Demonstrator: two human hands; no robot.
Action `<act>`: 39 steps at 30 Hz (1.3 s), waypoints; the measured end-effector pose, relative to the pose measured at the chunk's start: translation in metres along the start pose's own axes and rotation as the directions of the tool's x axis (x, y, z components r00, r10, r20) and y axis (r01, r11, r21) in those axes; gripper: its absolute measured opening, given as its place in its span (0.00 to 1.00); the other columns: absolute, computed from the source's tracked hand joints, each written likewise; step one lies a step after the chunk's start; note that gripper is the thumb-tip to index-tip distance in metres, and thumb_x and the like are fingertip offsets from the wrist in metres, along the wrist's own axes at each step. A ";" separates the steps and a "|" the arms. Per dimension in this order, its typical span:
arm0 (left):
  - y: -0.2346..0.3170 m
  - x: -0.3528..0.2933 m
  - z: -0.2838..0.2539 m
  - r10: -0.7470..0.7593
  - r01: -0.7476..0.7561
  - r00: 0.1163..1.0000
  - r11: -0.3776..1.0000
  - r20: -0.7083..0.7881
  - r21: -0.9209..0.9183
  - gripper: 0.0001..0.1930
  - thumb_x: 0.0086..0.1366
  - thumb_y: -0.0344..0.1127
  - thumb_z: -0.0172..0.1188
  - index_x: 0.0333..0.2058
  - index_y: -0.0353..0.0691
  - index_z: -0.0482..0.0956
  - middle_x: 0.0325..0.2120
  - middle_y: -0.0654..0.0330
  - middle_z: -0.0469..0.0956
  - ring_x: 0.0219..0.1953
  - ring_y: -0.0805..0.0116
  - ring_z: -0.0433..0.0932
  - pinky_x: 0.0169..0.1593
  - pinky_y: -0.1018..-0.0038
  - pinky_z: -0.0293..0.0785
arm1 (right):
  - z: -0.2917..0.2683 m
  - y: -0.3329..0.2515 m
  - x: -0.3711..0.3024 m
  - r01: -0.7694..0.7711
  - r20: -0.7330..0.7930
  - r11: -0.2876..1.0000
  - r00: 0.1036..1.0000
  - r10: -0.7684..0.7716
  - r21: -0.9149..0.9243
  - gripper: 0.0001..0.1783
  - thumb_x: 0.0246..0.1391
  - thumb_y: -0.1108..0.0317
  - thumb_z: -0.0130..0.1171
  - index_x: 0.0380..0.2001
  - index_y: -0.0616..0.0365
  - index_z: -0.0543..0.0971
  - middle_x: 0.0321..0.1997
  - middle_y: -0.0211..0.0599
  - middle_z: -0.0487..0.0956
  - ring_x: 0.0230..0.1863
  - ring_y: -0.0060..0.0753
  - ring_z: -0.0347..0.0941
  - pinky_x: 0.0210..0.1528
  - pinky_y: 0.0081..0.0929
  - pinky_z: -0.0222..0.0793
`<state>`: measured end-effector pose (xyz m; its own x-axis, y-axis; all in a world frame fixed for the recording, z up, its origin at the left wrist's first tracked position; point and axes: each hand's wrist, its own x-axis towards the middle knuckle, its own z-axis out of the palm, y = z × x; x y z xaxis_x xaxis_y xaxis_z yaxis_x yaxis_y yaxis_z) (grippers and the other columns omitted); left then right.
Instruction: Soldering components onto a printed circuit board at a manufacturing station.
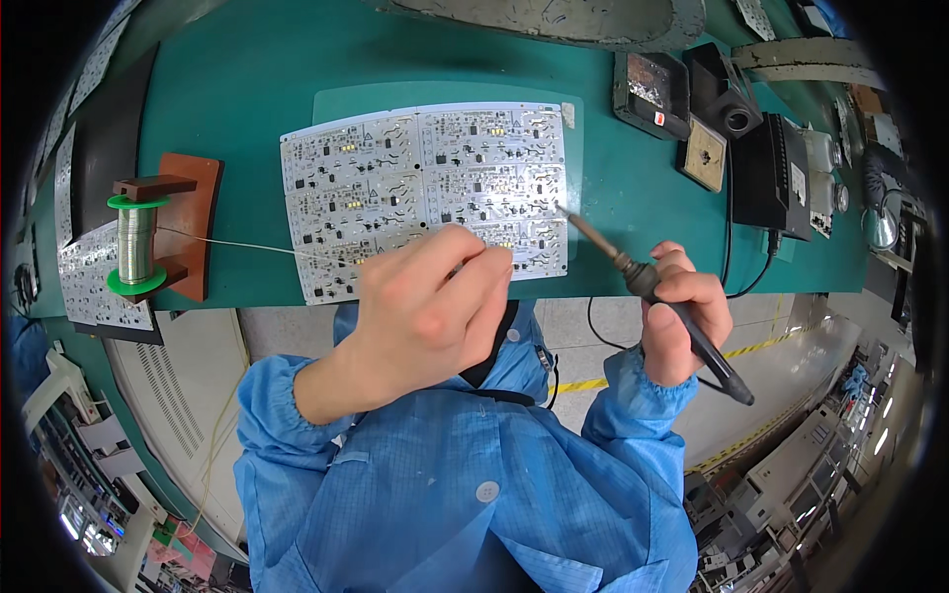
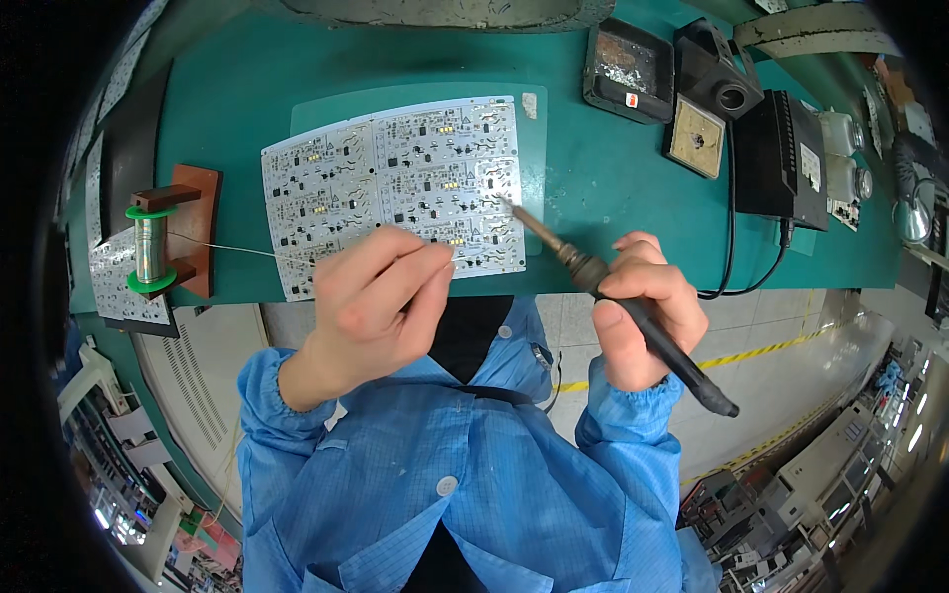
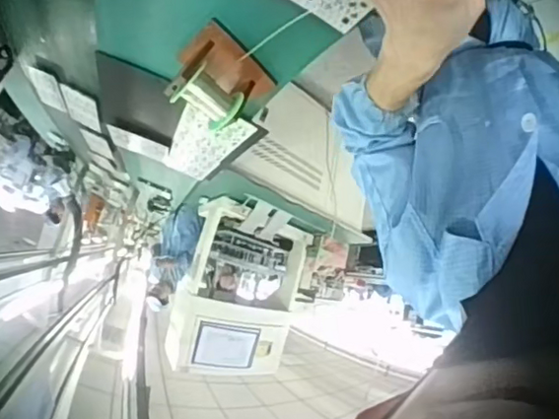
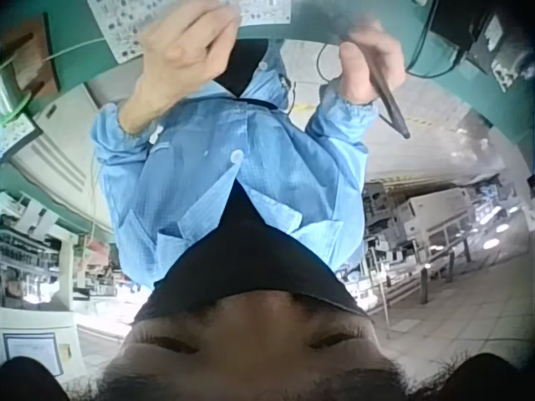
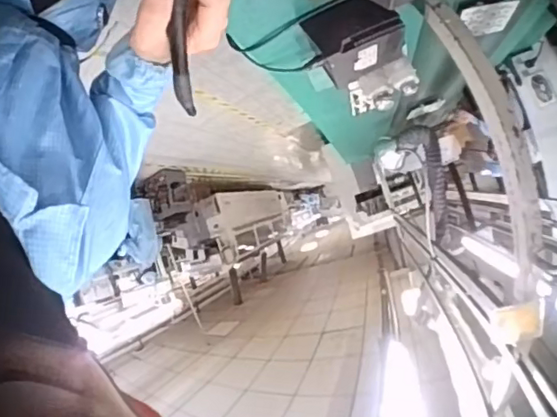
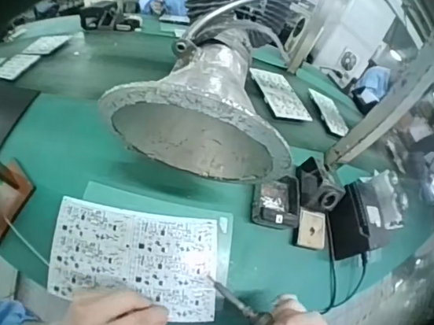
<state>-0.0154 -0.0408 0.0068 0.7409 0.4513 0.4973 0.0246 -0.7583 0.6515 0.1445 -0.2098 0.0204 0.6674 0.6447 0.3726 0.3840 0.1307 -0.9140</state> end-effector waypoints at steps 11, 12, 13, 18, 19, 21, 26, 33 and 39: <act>-0.008 0.006 0.013 -0.004 0.003 1.000 0.997 0.019 0.080 0.05 0.45 0.25 0.61 0.22 0.41 0.77 0.19 0.63 0.68 0.17 0.69 0.72 0.18 0.74 0.66 | -0.005 0.007 0.004 -0.029 0.101 0.999 0.995 0.027 0.016 0.10 0.40 0.67 0.61 0.23 0.61 0.74 0.17 0.32 0.70 0.20 0.26 0.63 0.43 0.41 0.63; -0.008 0.006 0.013 -0.007 0.006 1.000 0.997 0.022 0.080 0.05 0.45 0.25 0.61 0.23 0.41 0.77 0.19 0.64 0.68 0.17 0.68 0.72 0.19 0.74 0.66 | -0.006 0.008 0.005 -0.055 0.100 0.998 0.994 0.051 0.041 0.09 0.39 0.68 0.61 0.23 0.61 0.74 0.17 0.32 0.70 0.20 0.26 0.63 0.44 0.41 0.63; -0.008 0.005 0.013 -0.008 0.006 1.000 0.997 0.022 0.081 0.05 0.45 0.25 0.61 0.23 0.41 0.77 0.19 0.64 0.68 0.17 0.68 0.72 0.19 0.74 0.66 | -0.006 0.009 0.005 -0.081 0.102 0.994 0.992 0.074 0.068 0.09 0.38 0.68 0.60 0.23 0.61 0.74 0.17 0.32 0.71 0.20 0.26 0.63 0.44 0.41 0.63; -0.009 0.004 0.012 -0.010 0.003 0.998 0.995 0.064 0.099 0.07 0.45 0.25 0.61 0.27 0.40 0.78 0.21 0.63 0.69 0.19 0.69 0.73 0.20 0.74 0.68 | -0.008 0.010 0.007 -0.208 0.103 0.972 0.975 0.197 0.112 0.10 0.35 0.67 0.56 0.23 0.63 0.72 0.19 0.34 0.67 0.24 0.28 0.59 0.53 0.45 0.55; -0.009 0.004 0.012 -0.011 0.005 0.998 0.995 0.062 0.100 0.07 0.45 0.25 0.61 0.27 0.40 0.78 0.21 0.63 0.69 0.19 0.69 0.73 0.20 0.74 0.68 | -0.008 0.011 0.008 -0.226 0.085 0.966 0.973 0.216 0.128 0.11 0.35 0.67 0.56 0.23 0.63 0.72 0.19 0.35 0.67 0.25 0.29 0.59 0.54 0.45 0.54; -0.008 0.005 0.011 0.003 -0.014 0.996 0.992 0.084 0.123 0.08 0.45 0.25 0.61 0.28 0.39 0.78 0.22 0.63 0.69 0.19 0.69 0.73 0.20 0.74 0.69 | -0.009 0.011 0.009 -0.250 0.095 0.960 0.966 0.240 0.123 0.11 0.34 0.66 0.56 0.23 0.63 0.72 0.20 0.36 0.67 0.25 0.30 0.60 0.55 0.46 0.54; -0.007 0.003 0.001 -0.021 0.007 0.994 0.991 0.107 0.133 0.10 0.46 0.24 0.61 0.31 0.37 0.79 0.22 0.62 0.69 0.20 0.69 0.74 0.20 0.74 0.70 | -0.008 0.011 0.010 -0.226 0.085 0.966 0.973 0.216 0.129 0.12 0.36 0.66 0.56 0.24 0.63 0.73 0.20 0.36 0.67 0.27 0.31 0.62 0.55 0.47 0.55; -0.018 0.006 -0.059 -0.275 0.258 0.960 0.943 0.053 0.211 0.17 0.50 0.17 0.53 0.40 0.36 0.77 0.25 0.57 0.72 0.25 0.60 0.75 0.27 0.71 0.71 | 0.002 0.022 0.016 -0.026 -0.115 0.990 0.992 0.042 0.138 0.10 0.47 0.72 0.53 0.33 0.67 0.73 0.29 0.40 0.72 0.29 0.29 0.66 0.51 0.34 0.62; -0.060 -0.013 -0.089 -0.376 0.402 0.912 0.897 -0.163 0.182 0.13 0.58 0.17 0.49 0.40 0.34 0.77 0.27 0.55 0.76 0.27 0.64 0.76 0.30 0.73 0.70 | 0.025 0.040 0.030 -0.071 -0.222 0.941 0.975 -0.005 -0.332 0.22 0.59 0.66 0.53 0.53 0.66 0.68 0.48 0.52 0.76 0.52 0.38 0.71 0.59 0.33 0.61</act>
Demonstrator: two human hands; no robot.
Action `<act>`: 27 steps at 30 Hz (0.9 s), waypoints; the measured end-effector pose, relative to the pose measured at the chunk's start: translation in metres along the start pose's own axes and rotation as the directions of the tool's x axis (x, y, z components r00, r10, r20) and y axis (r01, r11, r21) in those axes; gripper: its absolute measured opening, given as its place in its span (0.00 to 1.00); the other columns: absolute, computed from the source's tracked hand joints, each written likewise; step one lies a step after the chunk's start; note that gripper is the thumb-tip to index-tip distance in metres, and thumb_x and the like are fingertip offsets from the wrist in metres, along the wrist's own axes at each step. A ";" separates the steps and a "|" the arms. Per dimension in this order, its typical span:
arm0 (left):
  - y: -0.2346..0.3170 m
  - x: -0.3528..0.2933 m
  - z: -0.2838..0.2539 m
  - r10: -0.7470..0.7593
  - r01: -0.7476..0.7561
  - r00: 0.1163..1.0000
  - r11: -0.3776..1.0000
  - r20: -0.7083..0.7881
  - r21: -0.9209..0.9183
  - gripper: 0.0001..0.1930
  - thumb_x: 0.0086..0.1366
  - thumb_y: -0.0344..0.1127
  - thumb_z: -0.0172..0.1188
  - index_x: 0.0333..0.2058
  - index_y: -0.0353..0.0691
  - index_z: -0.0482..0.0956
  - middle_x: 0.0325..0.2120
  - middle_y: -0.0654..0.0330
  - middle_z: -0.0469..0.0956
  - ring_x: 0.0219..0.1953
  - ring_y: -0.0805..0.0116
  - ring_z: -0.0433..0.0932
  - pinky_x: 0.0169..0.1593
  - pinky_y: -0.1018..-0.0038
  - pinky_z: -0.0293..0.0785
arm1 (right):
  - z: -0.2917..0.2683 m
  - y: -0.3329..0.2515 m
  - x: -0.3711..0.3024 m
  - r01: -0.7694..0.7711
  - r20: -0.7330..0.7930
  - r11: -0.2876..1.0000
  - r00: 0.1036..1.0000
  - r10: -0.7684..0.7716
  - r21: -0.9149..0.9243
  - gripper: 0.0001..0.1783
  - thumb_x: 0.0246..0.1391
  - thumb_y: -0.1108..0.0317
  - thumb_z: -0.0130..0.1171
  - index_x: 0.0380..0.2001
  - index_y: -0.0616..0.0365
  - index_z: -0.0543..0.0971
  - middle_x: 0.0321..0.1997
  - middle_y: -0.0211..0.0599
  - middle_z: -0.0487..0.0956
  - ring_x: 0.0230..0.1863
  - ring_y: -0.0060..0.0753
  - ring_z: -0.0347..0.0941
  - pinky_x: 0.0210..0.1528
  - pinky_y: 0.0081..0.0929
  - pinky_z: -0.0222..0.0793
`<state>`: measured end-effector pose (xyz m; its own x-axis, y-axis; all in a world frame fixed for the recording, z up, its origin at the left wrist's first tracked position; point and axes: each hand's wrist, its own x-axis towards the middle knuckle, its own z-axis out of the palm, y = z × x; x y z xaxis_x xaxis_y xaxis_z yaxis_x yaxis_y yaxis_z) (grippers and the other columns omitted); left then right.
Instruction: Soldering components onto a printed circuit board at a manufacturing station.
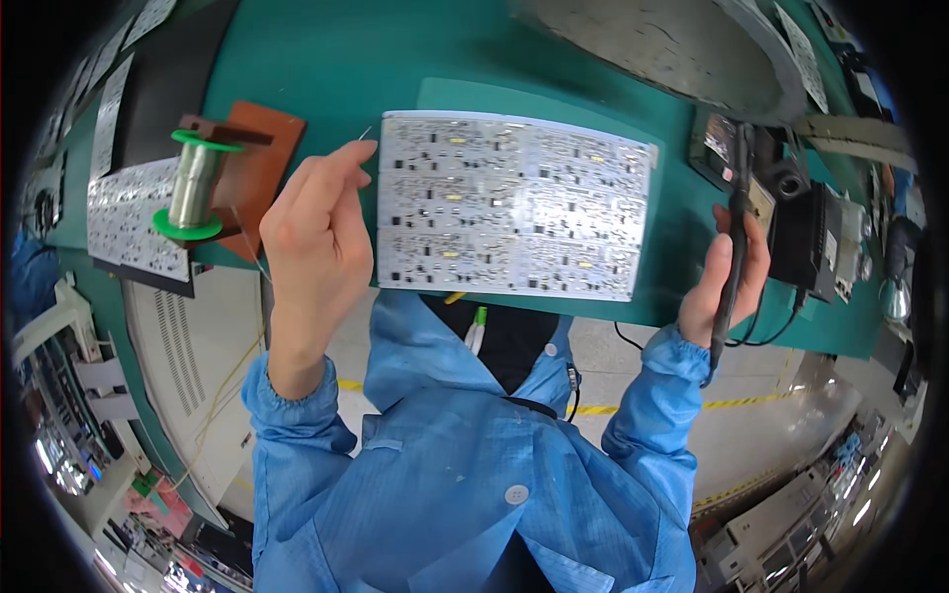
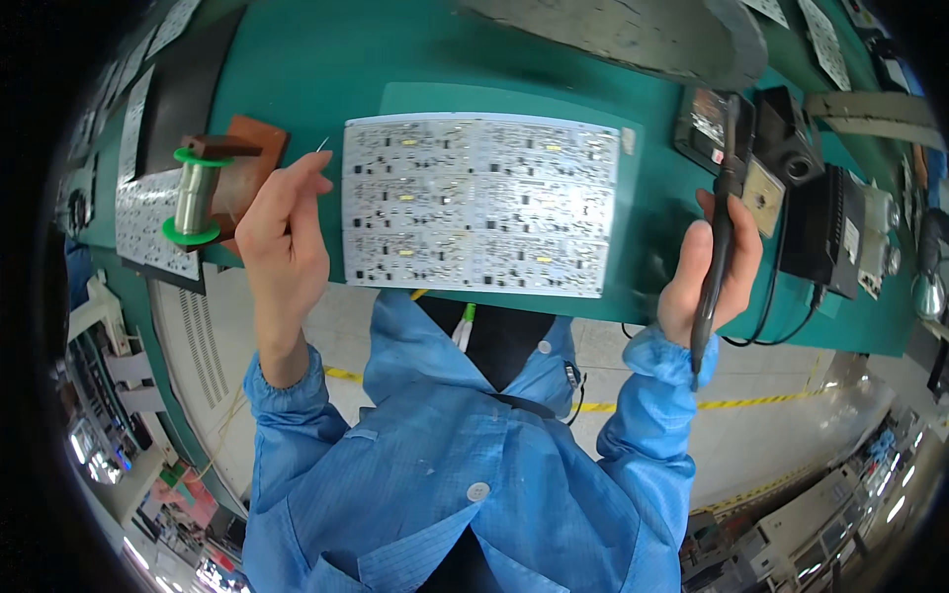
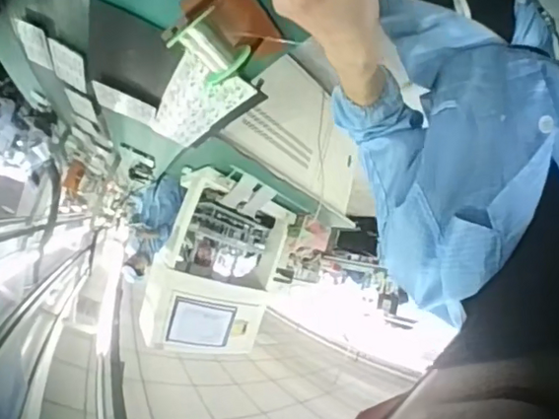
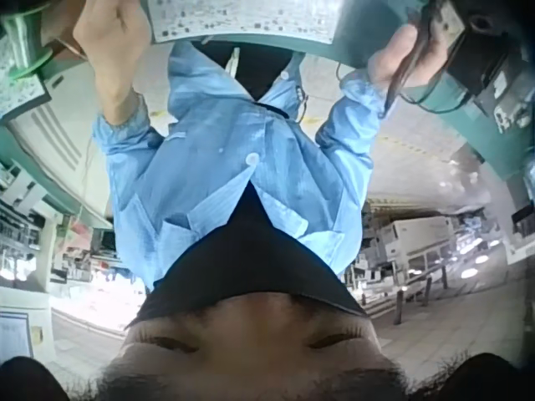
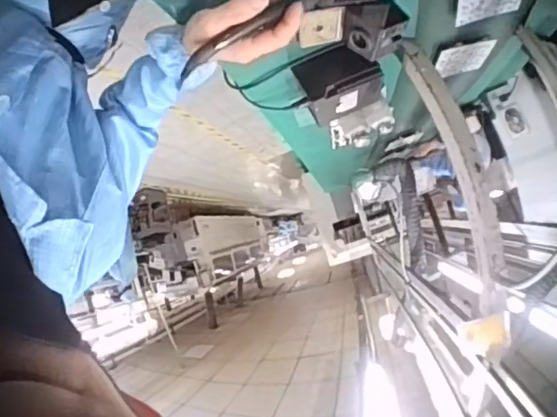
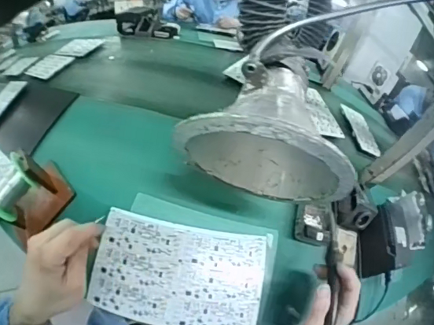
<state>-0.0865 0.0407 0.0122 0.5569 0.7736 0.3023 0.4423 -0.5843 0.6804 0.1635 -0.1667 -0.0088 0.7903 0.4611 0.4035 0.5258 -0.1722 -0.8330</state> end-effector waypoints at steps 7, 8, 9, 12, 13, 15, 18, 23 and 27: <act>-0.030 -0.008 -0.001 -0.182 0.179 0.983 0.973 -0.008 -0.145 0.06 0.60 0.24 0.53 0.33 0.33 0.78 0.28 0.55 0.77 0.28 0.64 0.76 0.30 0.74 0.70 | 0.014 0.003 0.002 -0.028 0.065 0.998 0.997 0.031 -0.047 0.19 0.61 0.67 0.50 0.53 0.65 0.68 0.48 0.49 0.77 0.48 0.33 0.73 0.54 0.28 0.64; -0.030 -0.008 0.000 -0.152 0.152 0.988 0.979 0.010 -0.138 0.05 0.60 0.25 0.54 0.32 0.32 0.79 0.28 0.55 0.77 0.28 0.62 0.77 0.31 0.73 0.71 | 0.017 -0.002 -0.001 -0.053 0.039 0.997 0.998 0.055 -0.054 0.19 0.61 0.67 0.50 0.53 0.66 0.68 0.48 0.49 0.77 0.45 0.32 0.74 0.51 0.27 0.66; -0.027 -0.008 0.001 -0.153 0.153 0.988 0.981 0.008 -0.116 0.07 0.60 0.30 0.55 0.30 0.33 0.79 0.31 0.54 0.76 0.30 0.58 0.76 0.34 0.71 0.72 | 0.022 -0.006 -0.003 -0.078 0.013 0.995 0.997 0.079 -0.059 0.19 0.61 0.67 0.50 0.53 0.66 0.68 0.48 0.49 0.77 0.43 0.31 0.75 0.47 0.26 0.69; -0.017 -0.010 0.006 -0.173 0.177 0.984 0.981 0.049 -0.079 0.09 0.59 0.34 0.57 0.30 0.34 0.79 0.37 0.55 0.76 0.31 0.58 0.76 0.35 0.70 0.72 | 0.035 -0.013 -0.019 -0.035 0.060 0.999 0.998 0.035 -0.002 0.18 0.60 0.70 0.50 0.52 0.66 0.68 0.50 0.50 0.76 0.37 0.29 0.75 0.43 0.25 0.71; -0.014 -0.010 0.006 -0.179 0.182 0.981 0.983 0.070 -0.033 0.11 0.56 0.37 0.61 0.29 0.33 0.79 0.44 0.52 0.73 0.40 0.54 0.74 0.42 0.67 0.71 | 0.037 -0.011 -0.021 0.073 0.101 0.995 0.993 -0.066 -0.066 0.19 0.58 0.73 0.52 0.52 0.66 0.68 0.51 0.52 0.75 0.38 0.30 0.75 0.44 0.26 0.72; -0.013 -0.013 0.005 -0.071 0.069 0.997 0.996 0.031 0.059 0.12 0.54 0.37 0.63 0.30 0.33 0.78 0.46 0.50 0.71 0.45 0.53 0.71 0.46 0.65 0.69 | 0.039 -0.022 -0.028 0.043 0.137 0.999 0.990 -0.043 0.009 0.21 0.54 0.77 0.55 0.52 0.65 0.67 0.52 0.55 0.74 0.38 0.30 0.76 0.44 0.26 0.73; -0.003 -0.014 0.001 0.053 -0.050 0.998 0.994 -0.028 0.097 0.13 0.50 0.36 0.66 0.31 0.33 0.77 0.49 0.47 0.68 0.51 0.50 0.65 0.51 0.62 0.64 | 0.036 -0.024 -0.032 0.052 0.076 0.997 0.995 -0.057 0.065 0.25 0.51 0.79 0.58 0.53 0.63 0.66 0.53 0.55 0.73 0.42 0.35 0.76 0.45 0.29 0.74; 0.010 -0.018 -0.011 0.228 -0.255 0.942 0.963 -0.244 -0.082 0.17 0.45 0.30 0.71 0.33 0.35 0.74 0.51 0.43 0.64 0.51 0.51 0.68 0.51 0.61 0.67 | 0.029 -0.037 -0.028 0.119 -0.083 0.961 0.991 -0.101 0.249 0.26 0.51 0.77 0.60 0.53 0.59 0.64 0.53 0.60 0.72 0.51 0.44 0.74 0.52 0.36 0.73; 0.012 -0.014 -0.002 0.327 -0.405 0.885 0.892 -0.331 -0.201 0.22 0.47 0.26 0.71 0.39 0.31 0.70 0.50 0.40 0.63 0.40 0.54 0.79 0.40 0.69 0.78 | 0.035 -0.023 -0.030 0.169 -0.103 0.932 0.984 -0.144 0.320 0.27 0.50 0.81 0.60 0.53 0.60 0.64 0.52 0.66 0.70 0.52 0.50 0.72 0.52 0.44 0.73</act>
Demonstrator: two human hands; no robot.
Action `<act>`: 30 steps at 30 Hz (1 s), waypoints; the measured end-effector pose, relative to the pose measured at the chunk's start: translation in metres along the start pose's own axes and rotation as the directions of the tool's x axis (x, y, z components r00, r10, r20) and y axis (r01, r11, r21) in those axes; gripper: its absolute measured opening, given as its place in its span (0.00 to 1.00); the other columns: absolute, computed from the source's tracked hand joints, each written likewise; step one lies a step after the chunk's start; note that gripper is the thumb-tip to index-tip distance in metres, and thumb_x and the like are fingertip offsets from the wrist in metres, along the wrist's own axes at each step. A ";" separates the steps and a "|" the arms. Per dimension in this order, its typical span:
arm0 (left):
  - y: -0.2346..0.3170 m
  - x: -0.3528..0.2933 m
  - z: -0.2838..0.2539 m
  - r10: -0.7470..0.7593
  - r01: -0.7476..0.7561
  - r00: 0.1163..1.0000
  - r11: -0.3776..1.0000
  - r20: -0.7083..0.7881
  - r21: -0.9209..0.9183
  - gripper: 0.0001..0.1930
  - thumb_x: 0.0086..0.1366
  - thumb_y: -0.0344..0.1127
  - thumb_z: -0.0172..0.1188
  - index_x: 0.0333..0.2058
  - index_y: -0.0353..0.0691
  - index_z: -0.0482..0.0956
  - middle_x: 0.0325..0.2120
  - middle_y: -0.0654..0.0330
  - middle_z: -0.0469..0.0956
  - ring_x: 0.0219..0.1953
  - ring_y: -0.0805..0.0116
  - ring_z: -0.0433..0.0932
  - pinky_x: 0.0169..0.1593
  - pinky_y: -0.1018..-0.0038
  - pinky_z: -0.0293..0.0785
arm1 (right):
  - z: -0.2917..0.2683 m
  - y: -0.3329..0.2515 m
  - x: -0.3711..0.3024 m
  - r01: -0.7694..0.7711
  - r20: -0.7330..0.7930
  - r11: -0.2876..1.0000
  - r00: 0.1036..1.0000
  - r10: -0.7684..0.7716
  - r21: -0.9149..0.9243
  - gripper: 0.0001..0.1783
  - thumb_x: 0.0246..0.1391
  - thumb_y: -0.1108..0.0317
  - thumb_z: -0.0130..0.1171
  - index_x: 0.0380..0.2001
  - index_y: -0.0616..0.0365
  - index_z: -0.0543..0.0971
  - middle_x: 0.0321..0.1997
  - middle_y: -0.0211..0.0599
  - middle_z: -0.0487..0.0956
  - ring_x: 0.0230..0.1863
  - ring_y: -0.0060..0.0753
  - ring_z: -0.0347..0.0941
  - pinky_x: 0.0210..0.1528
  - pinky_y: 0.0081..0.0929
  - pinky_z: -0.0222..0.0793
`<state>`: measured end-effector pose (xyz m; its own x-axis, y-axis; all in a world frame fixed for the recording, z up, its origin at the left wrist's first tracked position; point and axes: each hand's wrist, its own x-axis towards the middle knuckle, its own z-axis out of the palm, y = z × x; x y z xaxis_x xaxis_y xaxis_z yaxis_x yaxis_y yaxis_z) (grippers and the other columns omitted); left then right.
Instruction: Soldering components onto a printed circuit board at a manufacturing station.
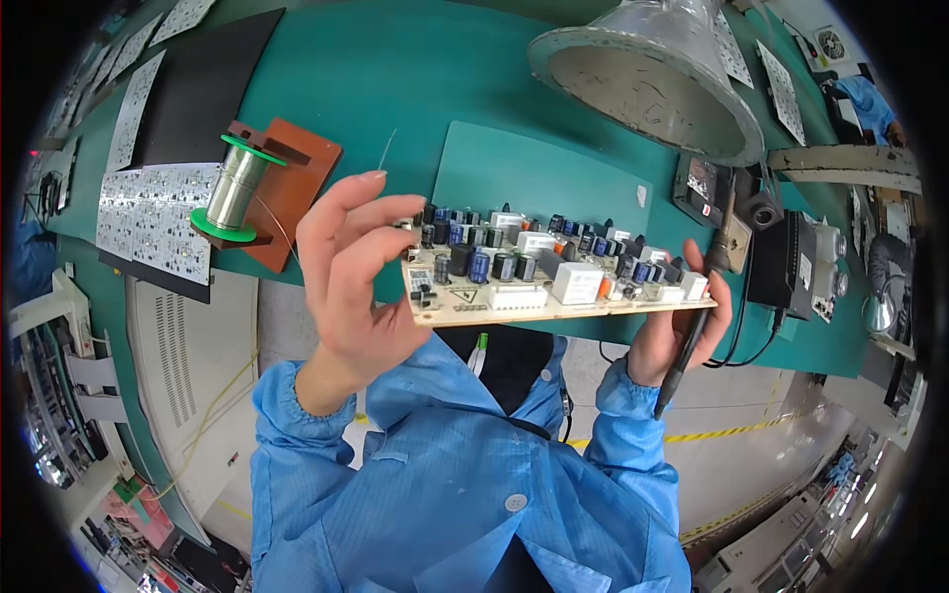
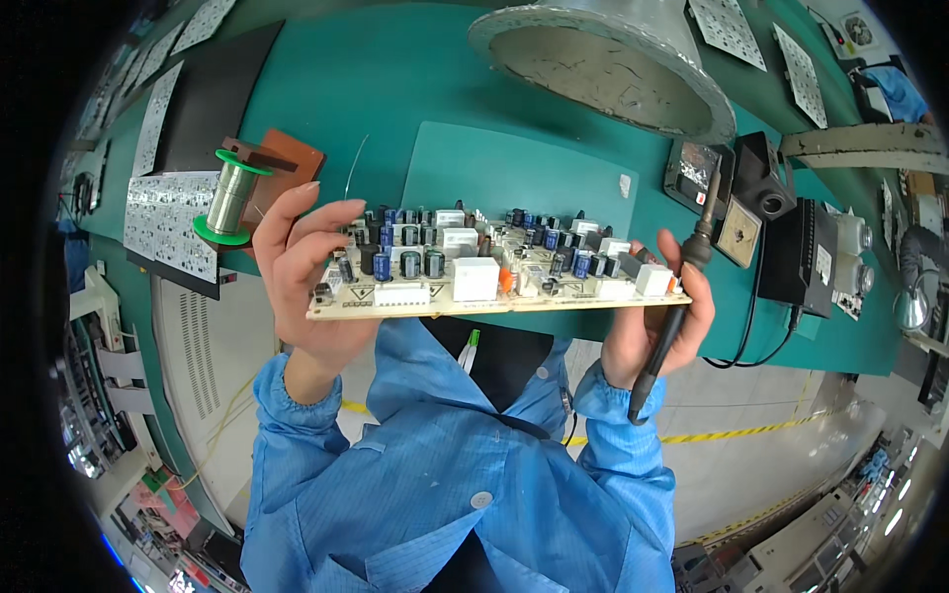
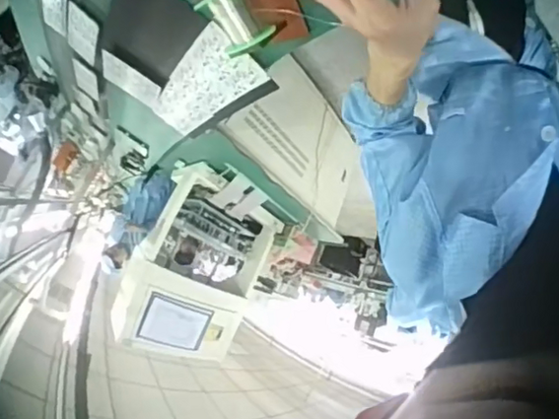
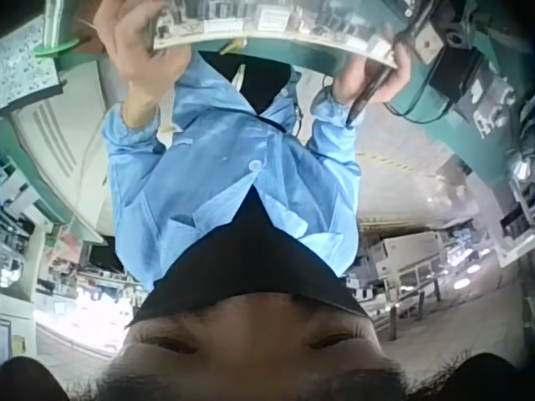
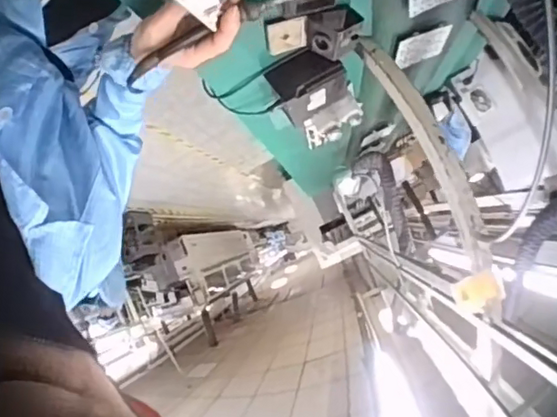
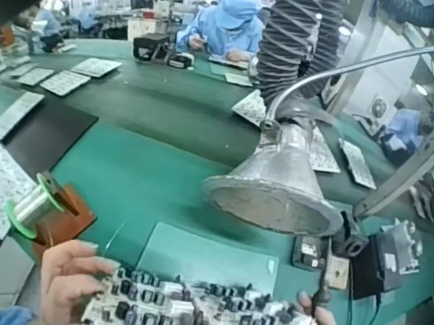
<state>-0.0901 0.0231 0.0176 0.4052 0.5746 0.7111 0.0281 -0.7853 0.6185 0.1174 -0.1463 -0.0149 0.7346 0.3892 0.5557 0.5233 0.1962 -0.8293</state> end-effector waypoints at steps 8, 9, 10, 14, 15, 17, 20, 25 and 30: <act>0.008 0.002 0.006 0.171 -0.170 0.985 0.985 -0.018 0.017 0.21 0.47 0.26 0.71 0.38 0.31 0.71 0.48 0.40 0.65 0.39 0.56 0.79 0.37 0.70 0.82 | -0.008 0.006 -0.008 -0.114 -0.048 0.990 0.992 0.118 0.087 0.26 0.51 0.80 0.59 0.53 0.57 0.64 0.53 0.64 0.69 0.54 0.51 0.70 0.54 0.47 0.72; 0.010 0.002 0.007 0.173 -0.173 0.985 0.985 -0.014 0.027 0.21 0.47 0.26 0.72 0.38 0.31 0.71 0.47 0.40 0.65 0.39 0.56 0.79 0.38 0.71 0.82 | -0.009 0.007 -0.009 -0.111 -0.049 0.990 0.992 0.116 0.088 0.26 0.51 0.80 0.59 0.53 0.57 0.64 0.53 0.64 0.69 0.54 0.51 0.70 0.54 0.47 0.72; 0.011 0.002 0.007 0.176 -0.175 0.984 0.984 -0.009 0.035 0.22 0.46 0.26 0.73 0.38 0.32 0.71 0.47 0.40 0.65 0.38 0.57 0.79 0.38 0.71 0.82 | -0.011 0.008 -0.009 -0.120 -0.051 0.987 0.991 0.126 0.102 0.27 0.50 0.80 0.59 0.53 0.56 0.64 0.54 0.63 0.69 0.54 0.51 0.70 0.55 0.46 0.71; 0.016 0.002 0.005 0.182 -0.182 0.983 0.983 0.010 0.023 0.22 0.45 0.25 0.73 0.38 0.33 0.71 0.48 0.41 0.64 0.39 0.58 0.79 0.39 0.72 0.82 | -0.016 0.000 -0.010 -0.151 -0.041 0.974 0.986 0.160 0.170 0.29 0.50 0.74 0.62 0.55 0.55 0.63 0.55 0.62 0.68 0.53 0.51 0.71 0.56 0.45 0.69; 0.017 0.002 0.002 0.169 -0.170 0.985 0.985 0.028 0.031 0.22 0.45 0.24 0.72 0.38 0.33 0.71 0.48 0.41 0.64 0.39 0.58 0.79 0.39 0.72 0.82 | -0.015 -0.005 -0.011 -0.150 -0.022 0.962 0.987 0.159 0.226 0.31 0.50 0.69 0.62 0.56 0.55 0.62 0.56 0.62 0.68 0.53 0.52 0.71 0.57 0.46 0.67; 0.019 -0.001 0.000 0.163 -0.167 0.984 0.985 0.067 0.054 0.21 0.46 0.23 0.71 0.38 0.34 0.72 0.49 0.42 0.63 0.39 0.57 0.79 0.41 0.71 0.81 | -0.021 -0.009 -0.008 -0.082 0.029 0.958 0.997 0.077 0.275 0.33 0.51 0.60 0.60 0.59 0.52 0.61 0.58 0.60 0.67 0.55 0.52 0.69 0.58 0.50 0.64; 0.027 0.002 -0.005 0.130 -0.144 0.976 0.987 0.176 0.071 0.21 0.53 0.25 0.65 0.44 0.33 0.66 0.53 0.43 0.59 0.46 0.51 0.76 0.44 0.65 0.80 | -0.025 -0.006 -0.009 0.097 -0.031 0.984 0.995 -0.093 0.149 0.31 0.55 0.55 0.58 0.58 0.54 0.61 0.58 0.62 0.66 0.56 0.55 0.68 0.58 0.49 0.63; 0.026 -0.002 -0.003 0.166 -0.171 0.981 0.984 0.102 0.052 0.21 0.48 0.27 0.72 0.39 0.35 0.72 0.50 0.46 0.62 0.43 0.57 0.77 0.43 0.71 0.79 | -0.034 -0.024 -0.003 0.260 0.203 0.950 0.953 -0.224 -0.173 0.31 0.51 0.57 0.65 0.55 0.50 0.63 0.55 0.61 0.68 0.56 0.53 0.68 0.54 0.44 0.67; 0.025 -0.001 -0.009 0.177 -0.198 0.962 0.976 0.206 0.087 0.16 0.57 0.23 0.59 0.43 0.32 0.67 0.54 0.42 0.59 0.46 0.51 0.75 0.45 0.63 0.81 | -0.034 -0.026 0.003 0.301 0.263 0.907 0.938 -0.226 -0.294 0.24 0.49 0.60 0.67 0.47 0.54 0.69 0.43 0.55 0.74 0.43 0.47 0.72 0.41 0.38 0.72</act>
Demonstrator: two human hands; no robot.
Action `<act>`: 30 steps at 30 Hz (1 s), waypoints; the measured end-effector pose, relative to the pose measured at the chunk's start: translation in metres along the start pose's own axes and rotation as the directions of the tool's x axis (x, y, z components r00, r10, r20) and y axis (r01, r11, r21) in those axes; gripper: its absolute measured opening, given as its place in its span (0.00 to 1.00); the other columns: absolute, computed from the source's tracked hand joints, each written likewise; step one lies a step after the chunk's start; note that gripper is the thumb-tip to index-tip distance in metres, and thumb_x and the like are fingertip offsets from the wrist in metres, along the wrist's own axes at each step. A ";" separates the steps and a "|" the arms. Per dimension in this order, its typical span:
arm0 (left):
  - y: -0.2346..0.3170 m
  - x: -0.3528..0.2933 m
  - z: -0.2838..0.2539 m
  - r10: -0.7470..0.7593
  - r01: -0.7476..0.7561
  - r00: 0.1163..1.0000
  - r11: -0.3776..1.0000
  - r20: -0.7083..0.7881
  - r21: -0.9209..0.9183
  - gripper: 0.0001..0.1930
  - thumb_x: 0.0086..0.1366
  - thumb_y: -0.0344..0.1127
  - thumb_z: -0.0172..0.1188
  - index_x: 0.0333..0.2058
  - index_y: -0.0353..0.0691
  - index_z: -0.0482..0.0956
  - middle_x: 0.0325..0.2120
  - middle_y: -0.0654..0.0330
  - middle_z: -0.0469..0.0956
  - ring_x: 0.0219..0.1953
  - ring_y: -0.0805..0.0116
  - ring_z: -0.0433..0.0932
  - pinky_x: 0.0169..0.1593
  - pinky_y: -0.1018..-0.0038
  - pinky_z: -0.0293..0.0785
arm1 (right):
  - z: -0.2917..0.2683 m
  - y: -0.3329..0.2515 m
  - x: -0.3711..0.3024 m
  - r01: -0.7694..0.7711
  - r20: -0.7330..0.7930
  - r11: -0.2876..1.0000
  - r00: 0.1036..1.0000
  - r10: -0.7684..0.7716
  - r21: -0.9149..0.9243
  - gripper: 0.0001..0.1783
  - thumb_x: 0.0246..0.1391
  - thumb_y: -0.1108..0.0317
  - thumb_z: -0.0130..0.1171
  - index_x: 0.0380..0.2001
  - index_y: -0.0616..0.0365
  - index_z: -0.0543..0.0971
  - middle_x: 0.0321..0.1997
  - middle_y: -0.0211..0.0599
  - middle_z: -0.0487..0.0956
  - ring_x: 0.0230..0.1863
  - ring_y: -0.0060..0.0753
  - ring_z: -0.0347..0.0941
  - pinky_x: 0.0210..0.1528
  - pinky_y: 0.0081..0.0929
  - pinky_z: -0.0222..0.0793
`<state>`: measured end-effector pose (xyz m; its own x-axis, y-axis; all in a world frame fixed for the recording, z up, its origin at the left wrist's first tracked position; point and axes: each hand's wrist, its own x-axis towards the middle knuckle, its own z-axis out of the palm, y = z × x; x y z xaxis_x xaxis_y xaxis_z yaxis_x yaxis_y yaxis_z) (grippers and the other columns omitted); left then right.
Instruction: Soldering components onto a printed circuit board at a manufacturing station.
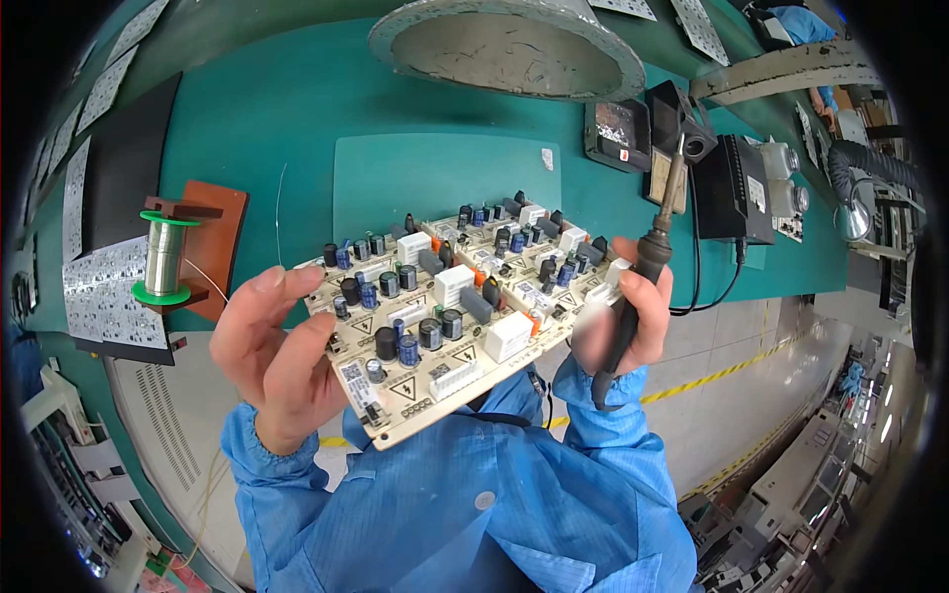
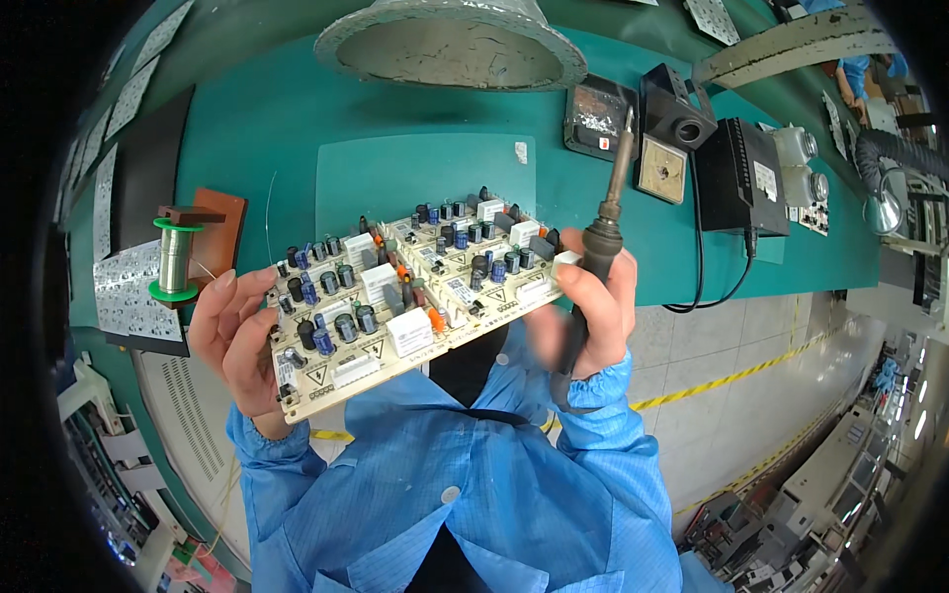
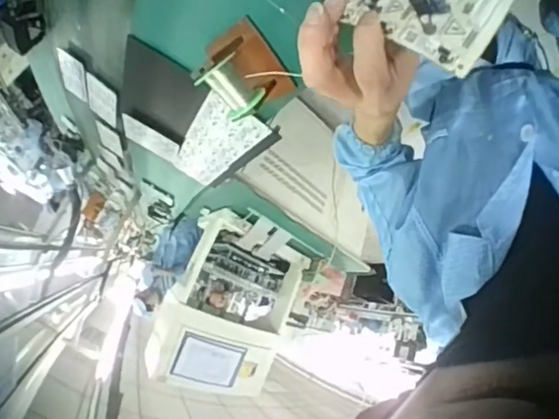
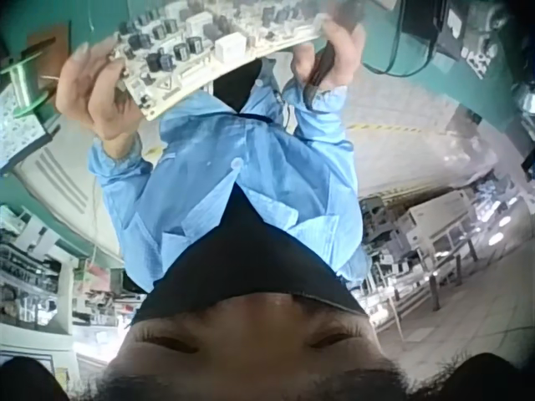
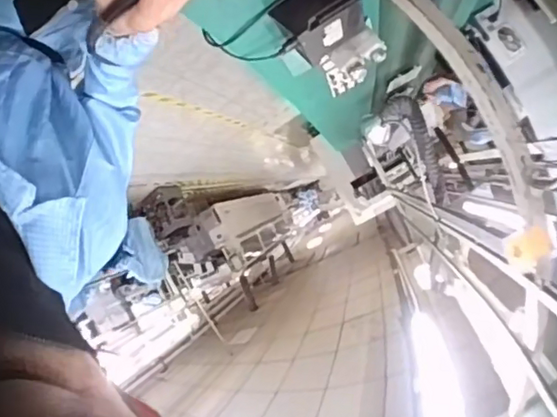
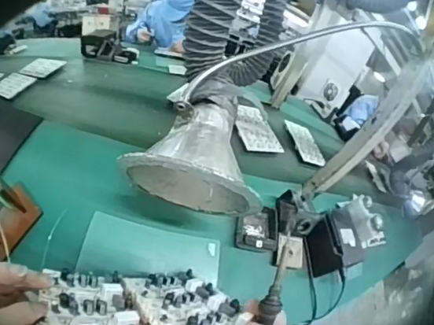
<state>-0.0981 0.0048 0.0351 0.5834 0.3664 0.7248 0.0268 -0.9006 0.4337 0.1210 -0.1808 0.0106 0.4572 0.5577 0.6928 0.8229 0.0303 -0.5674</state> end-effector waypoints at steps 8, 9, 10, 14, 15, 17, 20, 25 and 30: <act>-0.012 -0.007 0.002 -0.104 0.103 0.995 0.994 -0.009 -0.047 0.18 0.56 0.27 0.62 0.44 0.34 0.68 0.53 0.44 0.61 0.48 0.53 0.74 0.49 0.61 0.76 | 0.004 -0.006 0.008 0.014 0.048 1.000 0.999 -0.014 -0.015 0.22 0.50 0.60 0.65 0.45 0.55 0.69 0.43 0.54 0.73 0.42 0.45 0.71 0.42 0.37 0.71; -0.013 -0.007 0.003 -0.141 0.141 0.990 0.990 -0.023 -0.006 0.23 0.51 0.27 0.68 0.44 0.34 0.69 0.52 0.44 0.62 0.46 0.53 0.75 0.49 0.63 0.76 | 0.003 -0.006 0.008 0.057 0.087 0.998 0.995 -0.053 -0.038 0.23 0.54 0.58 0.62 0.47 0.55 0.67 0.44 0.56 0.71 0.42 0.43 0.71 0.41 0.35 0.71; -0.017 -0.009 0.008 -0.156 0.148 0.983 0.985 -0.096 -0.088 0.22 0.52 0.27 0.66 0.45 0.31 0.70 0.51 0.42 0.66 0.47 0.51 0.75 0.50 0.61 0.74 | 0.003 -0.007 0.010 0.052 0.080 0.998 0.996 -0.049 -0.034 0.23 0.54 0.58 0.62 0.47 0.55 0.67 0.44 0.56 0.71 0.42 0.43 0.71 0.41 0.35 0.71; -0.018 -0.002 0.012 -0.240 0.243 0.969 0.968 -0.053 0.057 0.21 0.49 0.26 0.64 0.43 0.24 0.74 0.43 0.41 0.75 0.46 0.50 0.76 0.50 0.64 0.73 | 0.009 -0.010 0.009 0.006 0.049 1.000 0.999 -0.007 0.023 0.22 0.48 0.61 0.67 0.43 0.54 0.70 0.43 0.52 0.73 0.42 0.45 0.71 0.41 0.37 0.71; -0.019 -0.001 0.011 -0.236 0.239 0.971 0.969 -0.049 0.060 0.21 0.49 0.26 0.64 0.43 0.24 0.74 0.43 0.41 0.75 0.46 0.50 0.76 0.50 0.64 0.73 | 0.010 -0.011 0.007 -0.038 0.001 0.997 0.999 0.038 0.064 0.21 0.44 0.62 0.70 0.39 0.53 0.72 0.42 0.49 0.74 0.43 0.47 0.71 0.42 0.39 0.70; -0.018 0.001 0.009 -0.322 0.326 0.944 0.943 0.076 -0.058 0.23 0.48 0.27 0.65 0.44 0.24 0.74 0.41 0.41 0.76 0.44 0.52 0.77 0.49 0.66 0.74 | 0.009 -0.012 0.005 -0.041 -0.002 0.997 0.999 0.041 0.060 0.21 0.44 0.62 0.70 0.39 0.52 0.72 0.42 0.49 0.74 0.43 0.47 0.71 0.42 0.39 0.70; -0.020 0.000 0.008 -0.268 0.271 0.961 0.962 0.070 -0.035 0.25 0.46 0.27 0.66 0.45 0.24 0.74 0.40 0.42 0.77 0.43 0.53 0.77 0.47 0.66 0.74 | 0.005 -0.007 0.001 -0.005 0.031 0.999 1.000 0.004 0.041 0.22 0.47 0.61 0.68 0.42 0.52 0.70 0.44 0.52 0.72 0.43 0.45 0.71 0.42 0.37 0.71; -0.021 -0.008 0.015 -0.254 0.252 0.967 0.965 -0.020 -0.071 0.24 0.47 0.27 0.66 0.45 0.23 0.74 0.39 0.41 0.77 0.41 0.53 0.78 0.45 0.67 0.76 | 0.002 -0.007 -0.002 0.014 0.080 1.000 0.997 -0.015 0.017 0.22 0.50 0.60 0.65 0.45 0.51 0.68 0.46 0.55 0.70 0.43 0.42 0.71 0.42 0.35 0.72; -0.024 -0.010 0.017 -0.202 0.198 0.978 0.978 -0.046 -0.069 0.23 0.49 0.27 0.65 0.45 0.23 0.74 0.38 0.40 0.78 0.40 0.53 0.78 0.43 0.67 0.76 | 0.004 -0.007 -0.002 0.014 0.070 1.000 0.997 -0.016 0.021 0.21 0.50 0.62 0.65 0.44 0.51 0.69 0.46 0.55 0.71 0.43 0.42 0.71 0.42 0.34 0.71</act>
<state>-0.0909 0.0195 0.0087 0.5277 0.5509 0.6466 0.0862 -0.7920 0.6044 0.1134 -0.1789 0.0119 0.4195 0.6136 0.6690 0.8222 0.0556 -0.5665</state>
